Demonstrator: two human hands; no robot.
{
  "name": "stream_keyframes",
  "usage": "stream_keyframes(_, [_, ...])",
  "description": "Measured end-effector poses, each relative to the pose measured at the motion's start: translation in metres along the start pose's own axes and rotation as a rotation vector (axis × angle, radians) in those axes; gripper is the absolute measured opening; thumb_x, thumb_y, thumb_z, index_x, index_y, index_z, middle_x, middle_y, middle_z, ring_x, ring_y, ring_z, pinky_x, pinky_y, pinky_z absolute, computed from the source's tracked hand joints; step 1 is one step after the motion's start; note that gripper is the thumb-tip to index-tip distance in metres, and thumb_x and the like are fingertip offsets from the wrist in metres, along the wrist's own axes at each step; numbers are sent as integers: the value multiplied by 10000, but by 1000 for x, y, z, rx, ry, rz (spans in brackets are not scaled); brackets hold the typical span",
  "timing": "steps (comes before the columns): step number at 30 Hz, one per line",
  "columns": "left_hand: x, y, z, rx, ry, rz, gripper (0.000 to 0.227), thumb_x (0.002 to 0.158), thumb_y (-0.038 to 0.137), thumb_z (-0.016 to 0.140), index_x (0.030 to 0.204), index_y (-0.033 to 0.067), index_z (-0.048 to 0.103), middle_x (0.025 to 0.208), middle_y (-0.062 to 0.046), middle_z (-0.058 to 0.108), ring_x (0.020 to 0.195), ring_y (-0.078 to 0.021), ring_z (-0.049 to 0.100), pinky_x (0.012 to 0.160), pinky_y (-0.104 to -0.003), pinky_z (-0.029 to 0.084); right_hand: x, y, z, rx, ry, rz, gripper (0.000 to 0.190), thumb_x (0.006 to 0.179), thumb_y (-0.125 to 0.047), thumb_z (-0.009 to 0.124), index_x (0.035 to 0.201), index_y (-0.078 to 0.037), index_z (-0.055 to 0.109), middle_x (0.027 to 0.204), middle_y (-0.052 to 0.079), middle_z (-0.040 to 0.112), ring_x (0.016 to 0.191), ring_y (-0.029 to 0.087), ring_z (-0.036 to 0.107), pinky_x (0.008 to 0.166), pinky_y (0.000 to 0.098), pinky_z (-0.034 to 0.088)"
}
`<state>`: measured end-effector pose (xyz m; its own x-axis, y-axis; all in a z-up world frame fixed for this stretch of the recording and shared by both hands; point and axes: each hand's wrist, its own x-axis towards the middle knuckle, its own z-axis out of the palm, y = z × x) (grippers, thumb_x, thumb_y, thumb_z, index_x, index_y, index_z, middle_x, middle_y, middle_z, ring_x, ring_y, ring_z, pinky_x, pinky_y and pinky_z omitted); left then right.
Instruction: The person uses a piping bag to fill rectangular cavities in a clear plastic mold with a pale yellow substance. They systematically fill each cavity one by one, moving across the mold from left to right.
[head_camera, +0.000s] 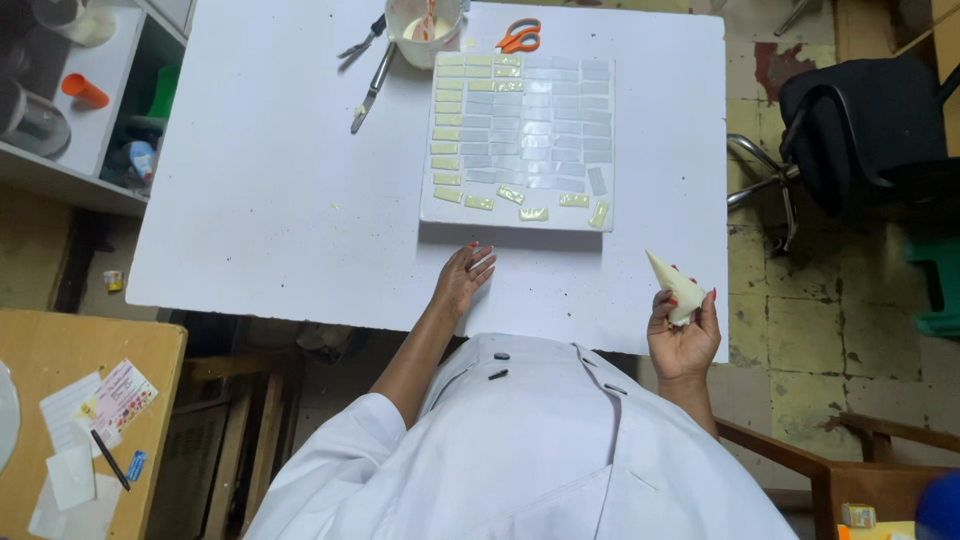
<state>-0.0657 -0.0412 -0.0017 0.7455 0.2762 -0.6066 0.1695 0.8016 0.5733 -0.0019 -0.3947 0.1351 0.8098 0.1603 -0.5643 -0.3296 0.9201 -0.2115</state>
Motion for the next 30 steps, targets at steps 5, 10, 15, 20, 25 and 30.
stream_keyframes(5, [-6, -10, -4, -86, -1, 49, 384, 1025, 286, 642, 1349, 107, 544, 1450, -247, 557, 1328, -415, 555, 1119, -508, 479, 3, -8, -20, -35, -8, 21, 299, 952, -314, 727, 1105, -59, 749, 1100, 109, 756, 931, 278, 702, 790, 219, 658])
stream_keyframes(10, [30, -25, -23, -231, -18, 109, 415, 975, 275, 712, 1330, 126, 555, 1431, -195, 558, 1349, -393, 533, 1131, -520, 469, -2, -13, -17, 1, -39, 20, 288, 957, -286, 724, 1124, -52, 742, 1121, 105, 751, 961, 270, 696, 814, 208, 650])
stream_keyframes(15, [29, -9, -5, -288, -53, 102, 466, 933, 198, 747, 1341, 94, 548, 1251, -155, 605, 1192, -370, 639, 1124, -504, 495, 2, -6, -18, 8, -35, 25, 293, 966, -306, 716, 1125, -61, 738, 1135, 87, 748, 984, 257, 686, 823, 203, 639])
stream_keyframes(20, [22, 3, 6, -199, -25, 77, 549, 935, 221, 764, 1400, 85, 505, 1214, -142, 582, 1131, -317, 636, 1117, -487, 515, 6, 11, -9, 9, -21, 11, 294, 967, -293, 713, 1134, -52, 726, 1128, 100, 736, 982, 248, 685, 818, 196, 639])
stream_keyframes(25, [40, 23, 12, 54, 44, 107, 829, 913, 373, 822, 1525, 80, 344, 1347, -179, 498, 1217, -301, 532, 1112, -488, 487, 2, 38, 15, 13, -14, -11, 277, 976, -277, 704, 1114, -37, 722, 1121, 120, 733, 975, 263, 689, 816, 210, 646])
stream_keyframes(30, [28, 73, 46, 771, 202, 675, 839, 946, 334, 762, 1593, 181, 251, 1598, -260, 192, 1551, -459, 131, 1267, -593, 150, 3, 68, 19, -15, 16, -39, 297, 969, -318, 711, 1117, -61, 717, 1088, 85, 721, 966, 226, 678, 801, 184, 637])
